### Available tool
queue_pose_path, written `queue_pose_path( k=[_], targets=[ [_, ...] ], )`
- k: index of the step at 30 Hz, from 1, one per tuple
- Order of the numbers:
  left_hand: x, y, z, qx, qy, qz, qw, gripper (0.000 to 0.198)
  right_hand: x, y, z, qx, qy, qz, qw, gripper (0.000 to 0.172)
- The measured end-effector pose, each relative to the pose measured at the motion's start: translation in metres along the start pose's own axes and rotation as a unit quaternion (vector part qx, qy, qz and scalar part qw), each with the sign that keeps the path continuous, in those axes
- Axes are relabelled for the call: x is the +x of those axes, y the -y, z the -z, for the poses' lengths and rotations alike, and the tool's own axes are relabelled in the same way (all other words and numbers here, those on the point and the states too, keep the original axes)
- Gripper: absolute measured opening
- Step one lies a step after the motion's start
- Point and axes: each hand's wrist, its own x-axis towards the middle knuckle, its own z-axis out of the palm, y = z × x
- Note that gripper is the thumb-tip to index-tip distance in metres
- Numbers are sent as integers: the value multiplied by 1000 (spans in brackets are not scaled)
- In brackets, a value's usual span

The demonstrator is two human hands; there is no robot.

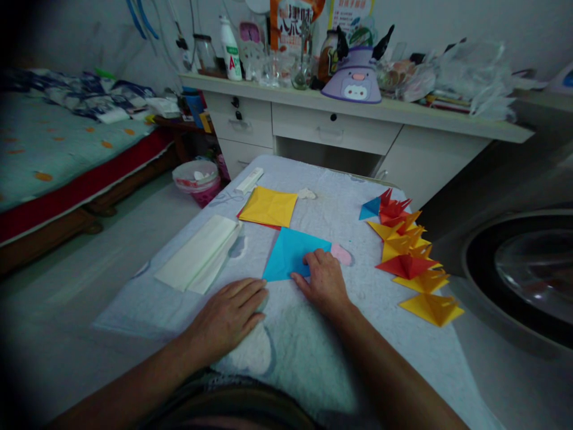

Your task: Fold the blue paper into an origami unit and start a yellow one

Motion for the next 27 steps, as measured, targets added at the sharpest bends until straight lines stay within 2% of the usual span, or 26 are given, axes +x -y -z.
queue_pose_path(
  k=[3, 8, 10, 15, 21, 27],
  targets=[
    [-2, 1, 1, 2, -19, 1, 1000, 27, 0, 3, 0, -15, -6, -9, 1000, 39],
    [-5, 1, 1, -10, -88, -9, 996, 13, 0, 8, -2, -42, -4, -35, 999, 42],
    [-5, -3, 0, -21, -103, -21, 994, 14, 0, 9, -2, -48, -1, -35, 998, 44],
    [10, -21, -8, -39, -56, -61, 996, 18, 0, 11, -3, -61, -14, -38, 997, 45],
    [32, -27, -16, -28, -32, 12, 999, 21, -2, 11, -5, -48, -32, -35, 998, 41],
    [39, -28, -13, -31, 29, 40, 998, 23, -4, 4, -6, -34, -43, -53, 997, 45]
  ],
)
